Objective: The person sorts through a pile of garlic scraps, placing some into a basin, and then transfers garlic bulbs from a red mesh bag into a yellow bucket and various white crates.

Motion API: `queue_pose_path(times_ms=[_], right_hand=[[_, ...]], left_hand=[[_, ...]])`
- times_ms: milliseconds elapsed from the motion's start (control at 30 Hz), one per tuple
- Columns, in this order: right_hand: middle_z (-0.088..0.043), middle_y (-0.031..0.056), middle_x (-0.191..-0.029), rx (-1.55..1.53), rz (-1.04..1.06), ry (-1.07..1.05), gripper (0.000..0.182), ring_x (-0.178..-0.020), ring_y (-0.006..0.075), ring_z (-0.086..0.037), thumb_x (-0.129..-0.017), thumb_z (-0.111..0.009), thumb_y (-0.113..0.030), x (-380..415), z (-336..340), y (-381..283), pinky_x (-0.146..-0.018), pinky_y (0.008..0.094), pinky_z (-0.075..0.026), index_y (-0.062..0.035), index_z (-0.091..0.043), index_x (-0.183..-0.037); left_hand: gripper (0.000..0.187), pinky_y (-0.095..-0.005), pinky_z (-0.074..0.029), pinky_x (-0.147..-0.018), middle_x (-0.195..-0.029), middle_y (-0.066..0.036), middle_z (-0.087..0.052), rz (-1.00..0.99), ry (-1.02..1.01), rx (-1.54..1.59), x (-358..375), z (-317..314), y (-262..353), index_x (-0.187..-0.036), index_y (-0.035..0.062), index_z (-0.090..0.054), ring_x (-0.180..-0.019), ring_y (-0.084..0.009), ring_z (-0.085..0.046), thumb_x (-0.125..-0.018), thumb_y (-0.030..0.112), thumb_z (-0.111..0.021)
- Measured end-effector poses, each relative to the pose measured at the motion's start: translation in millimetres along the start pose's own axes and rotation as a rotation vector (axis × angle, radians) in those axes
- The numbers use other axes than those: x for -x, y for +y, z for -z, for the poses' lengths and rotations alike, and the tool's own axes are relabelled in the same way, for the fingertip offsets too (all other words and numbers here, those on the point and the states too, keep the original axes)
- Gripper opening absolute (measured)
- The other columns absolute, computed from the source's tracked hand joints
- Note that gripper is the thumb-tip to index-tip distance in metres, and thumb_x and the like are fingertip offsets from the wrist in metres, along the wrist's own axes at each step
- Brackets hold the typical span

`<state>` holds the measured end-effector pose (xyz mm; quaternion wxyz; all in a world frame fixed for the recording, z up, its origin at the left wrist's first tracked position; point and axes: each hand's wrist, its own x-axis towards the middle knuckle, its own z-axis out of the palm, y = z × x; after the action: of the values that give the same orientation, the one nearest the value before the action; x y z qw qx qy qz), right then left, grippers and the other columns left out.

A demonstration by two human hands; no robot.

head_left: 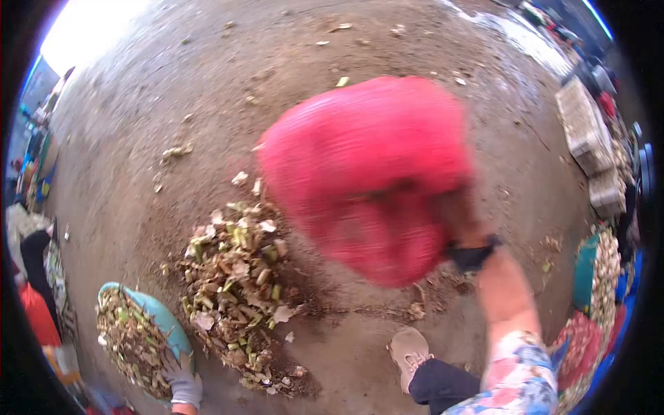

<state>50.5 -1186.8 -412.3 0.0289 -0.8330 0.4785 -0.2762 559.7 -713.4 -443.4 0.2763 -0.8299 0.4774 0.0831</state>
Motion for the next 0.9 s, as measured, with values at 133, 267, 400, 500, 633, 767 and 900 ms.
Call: queue_pose_path(times_ms=[133,267,400,500,633,767,900], right_hand=[[-0.063,0.0147,-0.111,0.538,-0.185,-0.004,0.033,-0.102,0.0361,-0.059,-0.090,-0.051,-0.023,11,56,154,-0.083,0.0431,-0.046,-0.0064,-0.057,-0.118],[-0.051,0.0196,-0.129,0.265,-0.365,-0.218,0.042,-0.123,0.0368,-0.044,-0.092,-0.044,-0.024,-15,-74,159,-0.103,0.0425,-0.035,-0.0046,-0.050,-0.128],[-0.053,0.0203,-0.127,-0.137,-0.250,-0.141,0.045,-0.121,0.0396,-0.045,-0.083,-0.054,-0.024,-45,-210,7,-0.104,0.0438,-0.034,-0.0054,-0.054,-0.124],[-0.052,0.0203,-0.129,-0.178,-0.129,-0.361,0.054,-0.124,0.0360,-0.045,-0.074,-0.053,-0.005,-54,-276,-64,-0.105,0.0422,-0.033,-0.0073,-0.051,-0.128],[-0.057,0.0222,-0.119,-0.438,0.083,-0.413,0.044,-0.115,0.0375,-0.051,-0.075,-0.052,-0.002,-58,-291,-188,-0.099,0.0429,-0.040,-0.0088,-0.058,-0.118],[-0.061,0.0207,-0.110,-0.669,0.172,-0.661,0.028,-0.110,0.0356,-0.056,-0.079,-0.054,-0.007,-20,-297,-253,-0.093,0.0407,-0.043,-0.0042,-0.063,-0.106],[-0.063,0.0142,-0.110,-0.638,0.591,-0.751,0.024,-0.109,0.0261,-0.057,-0.086,-0.053,-0.013,15,-234,-283,-0.093,0.0363,-0.044,-0.0024,-0.061,-0.107]], left_hand=[[0.079,-0.0587,-0.025,-0.100,-0.143,-0.027,-0.025,-0.014,-0.030,-0.015,-2,8,5,-0.132,0.0121,-0.042,-0.134,-0.0454,-0.020,-0.062,0.028,-0.075],[0.079,-0.0587,-0.027,-0.097,-0.141,-0.026,-0.026,-0.030,0.018,-0.030,-2,5,2,-0.131,0.0133,-0.044,-0.133,-0.0450,-0.022,-0.061,0.028,-0.076],[0.078,-0.0582,-0.029,-0.095,-0.140,-0.024,-0.029,-0.075,0.087,-0.001,-3,4,4,-0.130,0.0158,-0.045,-0.132,-0.0441,-0.024,-0.061,0.028,-0.077],[0.078,-0.0585,-0.027,-0.096,-0.143,-0.023,-0.027,-0.074,0.107,0.037,-2,4,2,-0.133,0.0169,-0.044,-0.133,-0.0429,-0.023,-0.063,0.029,-0.076],[0.078,-0.0586,-0.022,-0.100,-0.147,-0.022,-0.023,-0.047,0.161,0.095,1,0,8,-0.137,0.0190,-0.041,-0.136,-0.0407,-0.019,-0.067,0.031,-0.073],[0.079,-0.0577,-0.021,-0.101,-0.148,-0.020,-0.022,-0.010,0.241,0.100,0,-7,14,-0.139,0.0199,-0.040,-0.136,-0.0388,-0.019,-0.068,0.034,-0.072],[0.078,-0.0582,-0.021,-0.101,-0.148,-0.018,-0.024,0.086,0.263,0.204,0,5,29,-0.138,0.0198,-0.042,-0.136,-0.0385,-0.021,-0.067,0.035,-0.072]])
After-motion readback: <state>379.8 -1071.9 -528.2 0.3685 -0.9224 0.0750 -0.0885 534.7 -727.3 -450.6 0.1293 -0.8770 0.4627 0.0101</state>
